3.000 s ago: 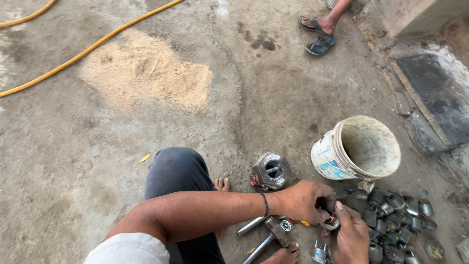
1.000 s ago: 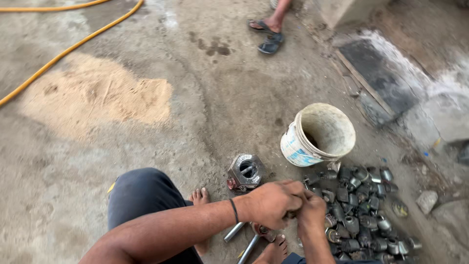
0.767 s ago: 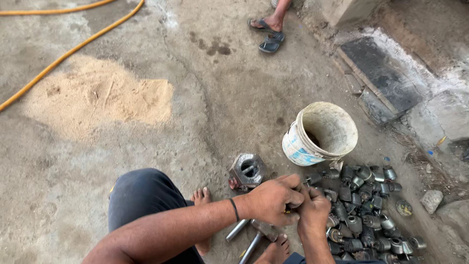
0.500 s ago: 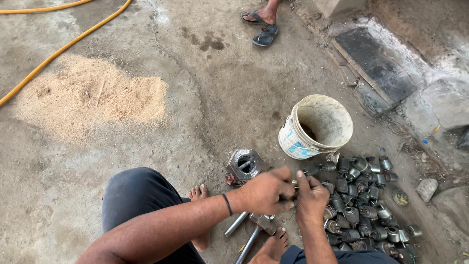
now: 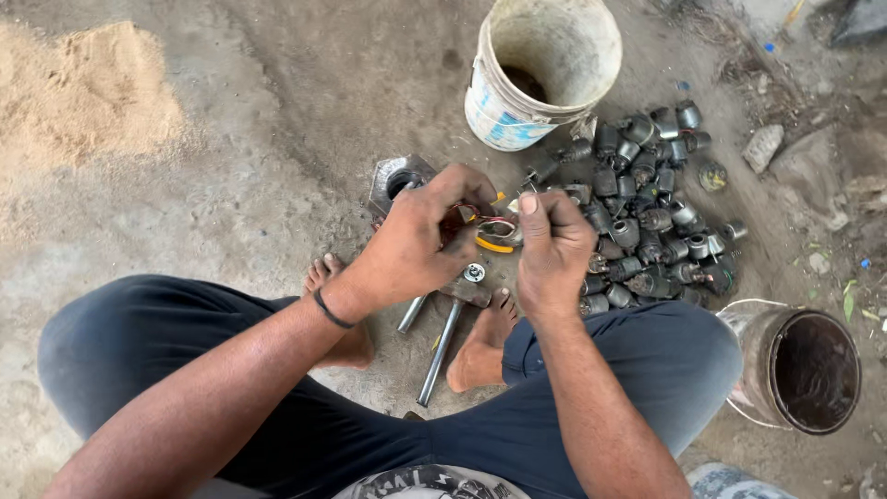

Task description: The person sits on the ground and uses pliers and a hammer to disassemble small electrical components, likely motor parts. They extract copper wire coils from the metal casings and place the separated parts into a bucket.

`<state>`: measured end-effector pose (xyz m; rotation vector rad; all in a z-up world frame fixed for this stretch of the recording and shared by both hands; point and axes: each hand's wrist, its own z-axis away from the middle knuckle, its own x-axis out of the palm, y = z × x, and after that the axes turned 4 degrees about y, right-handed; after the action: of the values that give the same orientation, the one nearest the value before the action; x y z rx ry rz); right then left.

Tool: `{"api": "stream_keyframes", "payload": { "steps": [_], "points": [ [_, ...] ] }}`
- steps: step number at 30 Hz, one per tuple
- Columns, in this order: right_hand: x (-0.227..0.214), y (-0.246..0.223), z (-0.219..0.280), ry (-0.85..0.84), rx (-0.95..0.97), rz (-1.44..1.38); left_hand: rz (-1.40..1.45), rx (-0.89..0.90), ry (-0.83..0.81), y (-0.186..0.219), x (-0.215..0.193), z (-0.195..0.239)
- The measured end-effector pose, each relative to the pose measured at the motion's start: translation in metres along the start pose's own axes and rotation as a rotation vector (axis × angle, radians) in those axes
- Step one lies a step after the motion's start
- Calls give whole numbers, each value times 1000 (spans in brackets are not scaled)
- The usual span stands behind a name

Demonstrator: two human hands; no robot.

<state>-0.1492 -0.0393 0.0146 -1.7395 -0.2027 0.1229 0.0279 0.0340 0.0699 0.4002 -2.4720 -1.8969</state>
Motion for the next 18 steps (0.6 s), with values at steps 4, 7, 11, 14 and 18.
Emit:
{"api": "stream_keyframes", "payload": {
  "steps": [4, 7, 11, 14, 18],
  "points": [
    [1, 7, 9, -109, 190, -368, 89, -196, 18, -12, 6, 3],
    [-2, 6, 16, -62, 85, 58, 60, -278, -39, -17, 6, 6],
    [5, -4, -5, -71, -61, -4, 356, -387, -72, -3, -1, -16],
    [-4, 5, 9, -88, 1, -149, 374, -421, -36, -10, -1, -3],
    [-10, 6, 5, -90, -39, -45, 142, -241, -6, -12, -5, 0]
  ]
}}
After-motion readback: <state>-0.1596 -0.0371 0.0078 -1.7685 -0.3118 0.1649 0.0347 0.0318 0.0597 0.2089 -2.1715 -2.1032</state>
